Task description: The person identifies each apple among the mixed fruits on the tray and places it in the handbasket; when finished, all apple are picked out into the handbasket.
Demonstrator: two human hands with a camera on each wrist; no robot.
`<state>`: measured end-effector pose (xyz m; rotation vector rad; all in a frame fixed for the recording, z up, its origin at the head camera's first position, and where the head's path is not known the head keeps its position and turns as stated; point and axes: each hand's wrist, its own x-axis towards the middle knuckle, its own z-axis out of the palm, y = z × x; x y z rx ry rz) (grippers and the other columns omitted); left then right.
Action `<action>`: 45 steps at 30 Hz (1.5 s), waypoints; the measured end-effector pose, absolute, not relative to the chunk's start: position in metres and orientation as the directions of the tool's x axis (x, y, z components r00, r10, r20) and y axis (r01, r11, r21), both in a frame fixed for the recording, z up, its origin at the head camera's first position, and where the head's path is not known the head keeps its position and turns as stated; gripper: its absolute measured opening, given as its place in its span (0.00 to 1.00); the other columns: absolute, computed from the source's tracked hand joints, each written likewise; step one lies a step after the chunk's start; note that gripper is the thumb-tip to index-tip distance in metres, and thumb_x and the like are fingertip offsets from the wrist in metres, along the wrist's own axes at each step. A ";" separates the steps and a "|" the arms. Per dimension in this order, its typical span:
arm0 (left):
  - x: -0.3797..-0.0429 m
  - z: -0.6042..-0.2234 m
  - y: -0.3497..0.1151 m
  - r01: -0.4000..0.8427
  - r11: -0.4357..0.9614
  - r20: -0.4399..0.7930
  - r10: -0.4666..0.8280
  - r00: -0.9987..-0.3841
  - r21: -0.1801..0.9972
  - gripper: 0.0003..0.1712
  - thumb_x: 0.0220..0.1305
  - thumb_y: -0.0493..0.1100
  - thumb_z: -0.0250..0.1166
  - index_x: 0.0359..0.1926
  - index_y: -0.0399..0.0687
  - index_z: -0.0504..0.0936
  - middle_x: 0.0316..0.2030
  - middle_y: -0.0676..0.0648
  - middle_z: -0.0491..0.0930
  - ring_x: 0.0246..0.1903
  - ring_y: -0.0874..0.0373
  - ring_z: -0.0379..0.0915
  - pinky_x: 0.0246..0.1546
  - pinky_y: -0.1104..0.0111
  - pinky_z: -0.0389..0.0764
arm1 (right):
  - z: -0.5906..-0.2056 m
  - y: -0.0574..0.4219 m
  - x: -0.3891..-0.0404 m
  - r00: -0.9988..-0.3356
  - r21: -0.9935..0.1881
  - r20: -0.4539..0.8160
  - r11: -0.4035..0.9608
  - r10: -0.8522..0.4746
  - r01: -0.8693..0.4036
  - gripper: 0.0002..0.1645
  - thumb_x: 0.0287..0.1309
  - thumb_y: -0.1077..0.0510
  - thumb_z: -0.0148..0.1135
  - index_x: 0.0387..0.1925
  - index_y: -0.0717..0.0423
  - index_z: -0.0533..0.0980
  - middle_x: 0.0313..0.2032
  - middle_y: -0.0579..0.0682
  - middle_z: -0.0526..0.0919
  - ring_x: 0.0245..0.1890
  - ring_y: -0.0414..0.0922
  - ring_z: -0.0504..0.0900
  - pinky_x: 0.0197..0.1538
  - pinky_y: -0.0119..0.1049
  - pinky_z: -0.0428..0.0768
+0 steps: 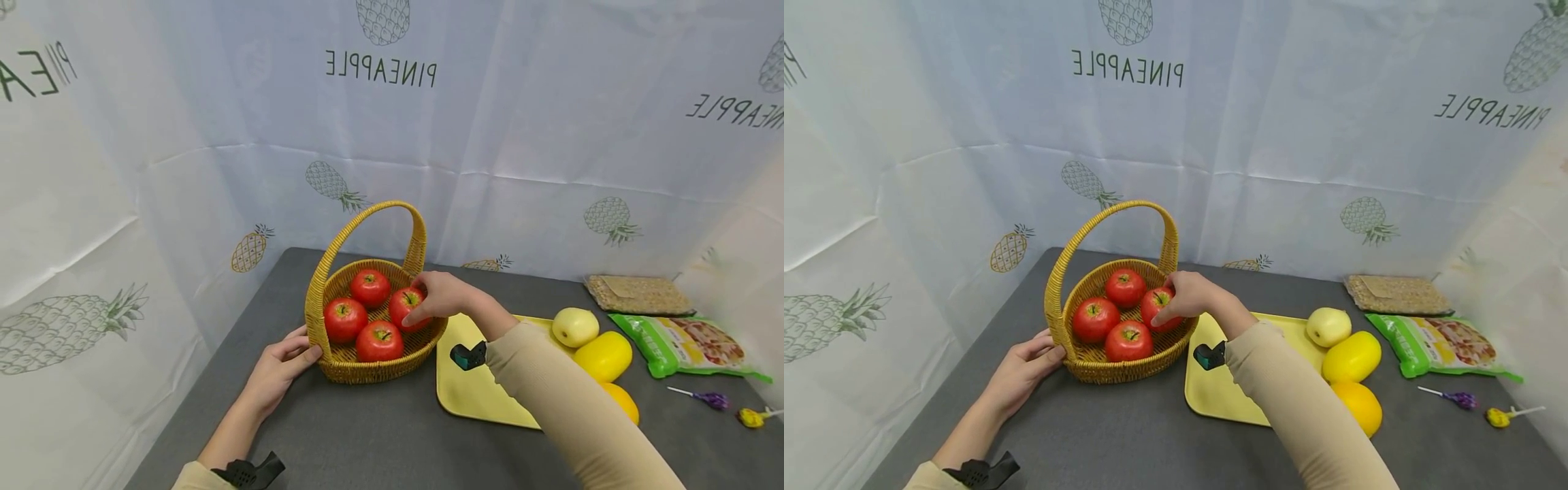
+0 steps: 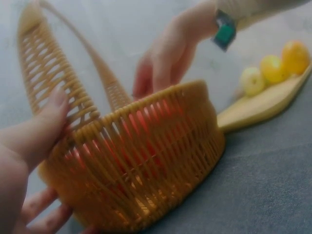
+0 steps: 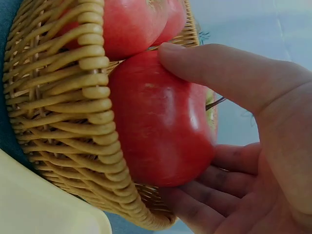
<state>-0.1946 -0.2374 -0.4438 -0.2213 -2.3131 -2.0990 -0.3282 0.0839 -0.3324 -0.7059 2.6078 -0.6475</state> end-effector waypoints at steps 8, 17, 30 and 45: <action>-0.193 -0.442 -0.234 0.118 0.104 0.109 0.092 -0.990 0.988 0.12 0.70 0.37 0.68 0.49 0.32 0.85 0.71 0.39 0.67 0.73 0.42 0.57 0.56 0.74 0.74 | -0.333 0.080 -0.333 -0.798 -0.487 -0.269 0.791 -0.539 -0.370 0.41 0.48 0.41 0.81 0.57 0.58 0.74 0.48 0.50 0.79 0.47 0.47 0.78 0.48 0.42 0.81; -0.192 -0.442 -0.233 0.103 0.119 0.093 0.087 -0.992 0.988 0.13 0.71 0.38 0.68 0.50 0.32 0.85 0.72 0.39 0.66 0.73 0.41 0.57 0.58 0.69 0.74 | -0.332 0.073 -0.334 -0.792 -0.419 -0.315 0.826 -0.523 -0.378 0.37 0.48 0.43 0.82 0.53 0.56 0.75 0.45 0.49 0.78 0.45 0.48 0.77 0.47 0.42 0.80; -0.190 -0.443 -0.231 0.108 0.098 0.100 0.083 -0.991 0.989 0.13 0.70 0.37 0.68 0.49 0.31 0.85 0.72 0.38 0.66 0.74 0.41 0.56 0.56 0.74 0.74 | -0.335 0.070 -0.328 -0.798 -0.414 -0.327 0.836 -0.506 -0.360 0.38 0.50 0.46 0.82 0.56 0.58 0.73 0.46 0.50 0.78 0.45 0.48 0.77 0.49 0.43 0.80; -0.194 -0.447 -0.236 0.135 0.115 0.126 0.084 -0.988 0.984 0.12 0.71 0.38 0.67 0.49 0.34 0.86 0.71 0.39 0.67 0.74 0.40 0.56 0.58 0.74 0.73 | -0.341 0.098 -0.313 -0.824 -0.566 -0.162 0.735 -0.543 -0.373 0.49 0.59 0.42 0.74 0.72 0.61 0.66 0.66 0.57 0.74 0.64 0.55 0.73 0.63 0.52 0.75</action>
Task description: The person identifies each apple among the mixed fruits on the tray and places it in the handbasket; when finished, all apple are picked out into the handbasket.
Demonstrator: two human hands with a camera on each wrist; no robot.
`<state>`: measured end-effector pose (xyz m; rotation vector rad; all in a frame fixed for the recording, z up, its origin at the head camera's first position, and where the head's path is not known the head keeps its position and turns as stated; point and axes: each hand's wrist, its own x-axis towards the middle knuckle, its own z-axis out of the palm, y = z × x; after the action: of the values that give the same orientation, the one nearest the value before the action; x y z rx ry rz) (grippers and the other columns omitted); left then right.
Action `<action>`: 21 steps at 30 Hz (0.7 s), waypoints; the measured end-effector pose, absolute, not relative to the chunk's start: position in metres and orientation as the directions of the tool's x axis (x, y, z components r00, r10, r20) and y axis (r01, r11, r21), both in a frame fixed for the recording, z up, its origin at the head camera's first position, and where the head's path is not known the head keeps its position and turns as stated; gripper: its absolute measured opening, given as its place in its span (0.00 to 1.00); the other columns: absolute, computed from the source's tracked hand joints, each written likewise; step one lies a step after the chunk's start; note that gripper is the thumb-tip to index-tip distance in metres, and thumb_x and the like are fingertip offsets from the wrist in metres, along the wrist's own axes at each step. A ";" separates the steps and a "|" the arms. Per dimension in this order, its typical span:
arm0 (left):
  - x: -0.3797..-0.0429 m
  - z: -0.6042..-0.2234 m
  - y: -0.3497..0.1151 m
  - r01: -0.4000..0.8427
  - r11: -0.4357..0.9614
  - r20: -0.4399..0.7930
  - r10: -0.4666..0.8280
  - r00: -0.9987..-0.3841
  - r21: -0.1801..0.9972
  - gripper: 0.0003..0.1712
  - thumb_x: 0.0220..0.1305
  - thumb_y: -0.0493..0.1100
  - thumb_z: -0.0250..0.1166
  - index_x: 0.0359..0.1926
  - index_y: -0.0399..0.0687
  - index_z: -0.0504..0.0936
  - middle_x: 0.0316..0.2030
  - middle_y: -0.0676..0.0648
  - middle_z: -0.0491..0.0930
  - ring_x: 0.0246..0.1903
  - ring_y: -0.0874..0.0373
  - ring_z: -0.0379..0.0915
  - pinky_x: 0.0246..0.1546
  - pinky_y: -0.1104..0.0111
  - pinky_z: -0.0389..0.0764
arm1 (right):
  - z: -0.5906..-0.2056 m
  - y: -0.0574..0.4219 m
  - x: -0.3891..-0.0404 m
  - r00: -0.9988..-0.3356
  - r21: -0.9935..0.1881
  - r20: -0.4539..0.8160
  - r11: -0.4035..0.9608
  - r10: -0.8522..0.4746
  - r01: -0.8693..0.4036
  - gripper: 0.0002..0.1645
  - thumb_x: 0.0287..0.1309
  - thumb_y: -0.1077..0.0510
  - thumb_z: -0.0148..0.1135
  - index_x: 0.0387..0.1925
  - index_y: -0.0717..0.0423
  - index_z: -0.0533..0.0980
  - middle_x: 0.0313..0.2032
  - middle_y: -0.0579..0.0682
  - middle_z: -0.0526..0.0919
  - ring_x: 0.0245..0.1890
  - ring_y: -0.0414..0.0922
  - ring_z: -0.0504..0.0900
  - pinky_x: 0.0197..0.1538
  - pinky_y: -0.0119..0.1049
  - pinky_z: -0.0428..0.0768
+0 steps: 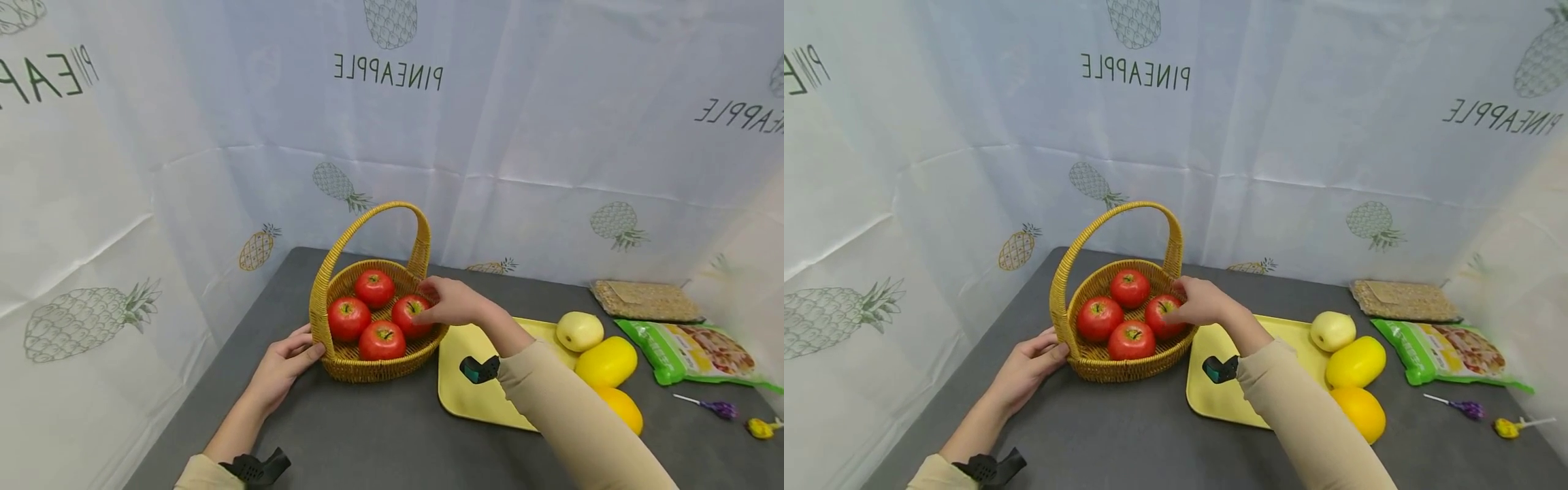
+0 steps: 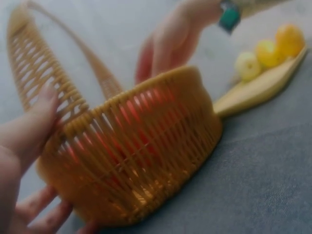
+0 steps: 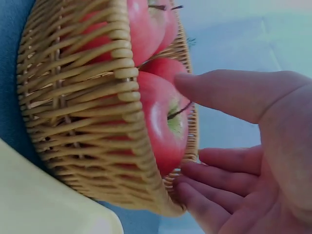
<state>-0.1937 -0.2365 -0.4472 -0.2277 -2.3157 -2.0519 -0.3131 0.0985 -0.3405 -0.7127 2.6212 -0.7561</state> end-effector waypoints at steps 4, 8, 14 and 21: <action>-0.199 -0.448 -0.238 0.154 0.112 0.143 0.100 -0.985 0.982 0.12 0.71 0.39 0.67 0.50 0.35 0.86 0.71 0.40 0.68 0.74 0.43 0.55 0.59 0.75 0.72 | -0.339 0.116 -0.301 -0.846 -0.626 -0.093 0.692 -0.525 -0.360 0.47 0.62 0.41 0.72 0.73 0.61 0.66 0.68 0.59 0.73 0.68 0.56 0.71 0.67 0.55 0.71; -0.197 -0.445 -0.246 0.198 0.123 0.184 0.116 -0.976 0.972 0.15 0.73 0.38 0.66 0.56 0.34 0.84 0.69 0.39 0.70 0.71 0.57 0.62 0.58 0.75 0.73 | -0.342 0.132 -0.285 -0.851 -0.636 -0.020 0.663 -0.525 -0.394 0.41 0.66 0.43 0.68 0.71 0.61 0.67 0.67 0.59 0.73 0.68 0.58 0.71 0.67 0.56 0.70; -0.173 -0.432 -0.253 0.336 0.369 0.321 0.104 -0.942 0.867 0.26 0.74 0.41 0.65 0.70 0.42 0.75 0.69 0.42 0.71 0.65 0.61 0.70 0.58 0.69 0.77 | -0.354 0.156 -0.258 -0.871 -0.622 0.090 0.656 -0.482 -0.428 0.36 0.69 0.44 0.66 0.70 0.57 0.69 0.67 0.57 0.73 0.67 0.61 0.72 0.67 0.58 0.70; -0.123 -0.403 -0.221 0.477 0.736 0.675 0.036 -0.737 0.481 0.45 0.63 0.61 0.73 0.75 0.49 0.69 0.75 0.46 0.64 0.70 0.44 0.64 0.69 0.62 0.66 | -0.363 0.182 -0.236 -0.916 -0.560 0.195 0.727 -0.350 -0.397 0.40 0.71 0.38 0.61 0.72 0.59 0.66 0.69 0.59 0.71 0.69 0.61 0.68 0.64 0.63 0.70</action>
<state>-0.1229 -0.2214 -0.4030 -0.3844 -2.2751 -0.8680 -0.2360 0.1821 -0.3634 -0.6480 2.9894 -0.9983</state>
